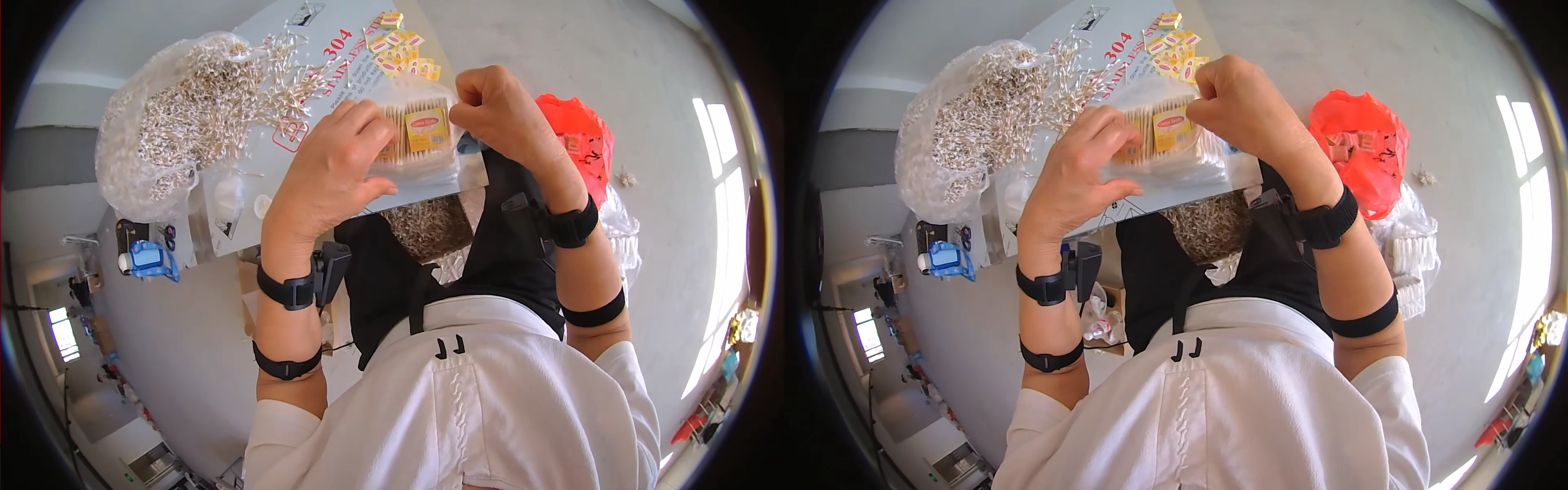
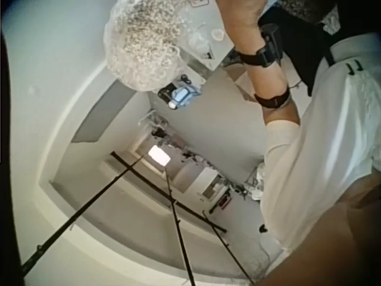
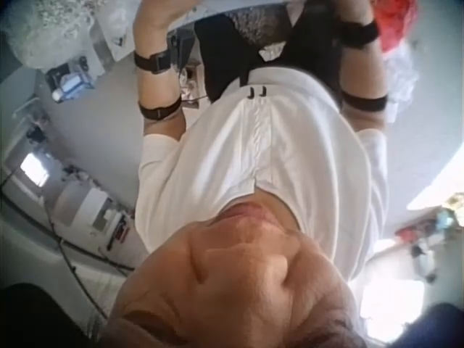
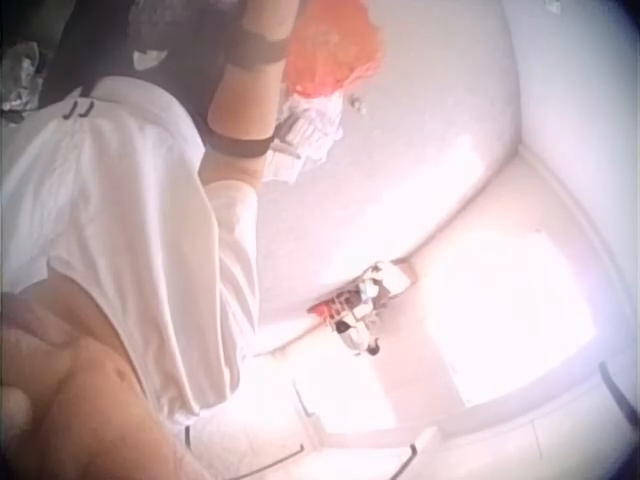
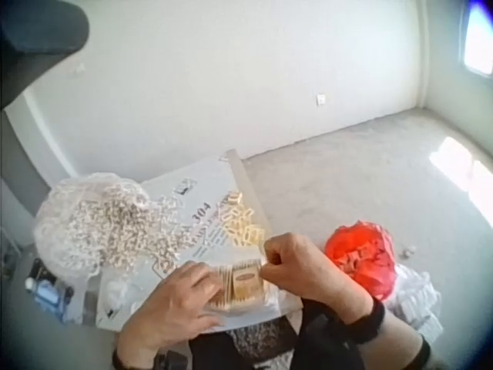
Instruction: Packing small containers of cotton swabs into a larger plastic bag.
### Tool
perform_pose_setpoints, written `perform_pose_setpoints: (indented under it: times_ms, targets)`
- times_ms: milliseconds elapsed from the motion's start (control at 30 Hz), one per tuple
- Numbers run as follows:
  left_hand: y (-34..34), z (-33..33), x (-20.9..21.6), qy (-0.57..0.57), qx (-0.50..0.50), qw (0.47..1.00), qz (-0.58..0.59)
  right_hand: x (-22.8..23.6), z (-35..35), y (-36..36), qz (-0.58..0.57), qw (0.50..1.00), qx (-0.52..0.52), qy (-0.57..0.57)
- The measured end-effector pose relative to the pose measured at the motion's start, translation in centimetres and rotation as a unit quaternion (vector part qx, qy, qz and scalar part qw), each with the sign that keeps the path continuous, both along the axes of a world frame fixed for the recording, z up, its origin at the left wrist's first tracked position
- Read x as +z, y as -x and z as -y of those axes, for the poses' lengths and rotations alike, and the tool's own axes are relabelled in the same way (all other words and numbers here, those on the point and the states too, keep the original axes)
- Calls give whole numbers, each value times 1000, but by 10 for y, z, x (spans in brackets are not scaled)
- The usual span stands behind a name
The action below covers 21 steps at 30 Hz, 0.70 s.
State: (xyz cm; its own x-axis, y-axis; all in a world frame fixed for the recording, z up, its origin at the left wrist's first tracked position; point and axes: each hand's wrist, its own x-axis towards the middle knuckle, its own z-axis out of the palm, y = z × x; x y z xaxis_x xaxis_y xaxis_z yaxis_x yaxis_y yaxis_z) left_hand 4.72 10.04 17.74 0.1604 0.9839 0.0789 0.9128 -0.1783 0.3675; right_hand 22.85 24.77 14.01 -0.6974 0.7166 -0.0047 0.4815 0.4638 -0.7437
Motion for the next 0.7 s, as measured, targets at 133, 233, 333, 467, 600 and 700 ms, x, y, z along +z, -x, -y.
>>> perform_pose_setpoints:
  times_ms: [133,233,333,467,600,700]
  targets:
    - [-10,-6,-13,-114,4,992,-56,-20,7,6,-178,971,3,-159]
    - [-10,-11,-16,-95,-14,993,-64,-24,10,15,-144,978,90,-117]
    - [-6,-12,-28,-89,3,993,-81,-25,9,16,-58,992,111,-26]
    - [-10,-11,-49,-96,40,989,-104,-38,2,12,-75,992,87,-55]
    - [-11,-8,-51,-146,45,981,-123,-31,3,11,-90,993,71,-25]
    - [-10,-6,-40,-215,30,969,-116,-31,2,5,-174,981,90,-9]
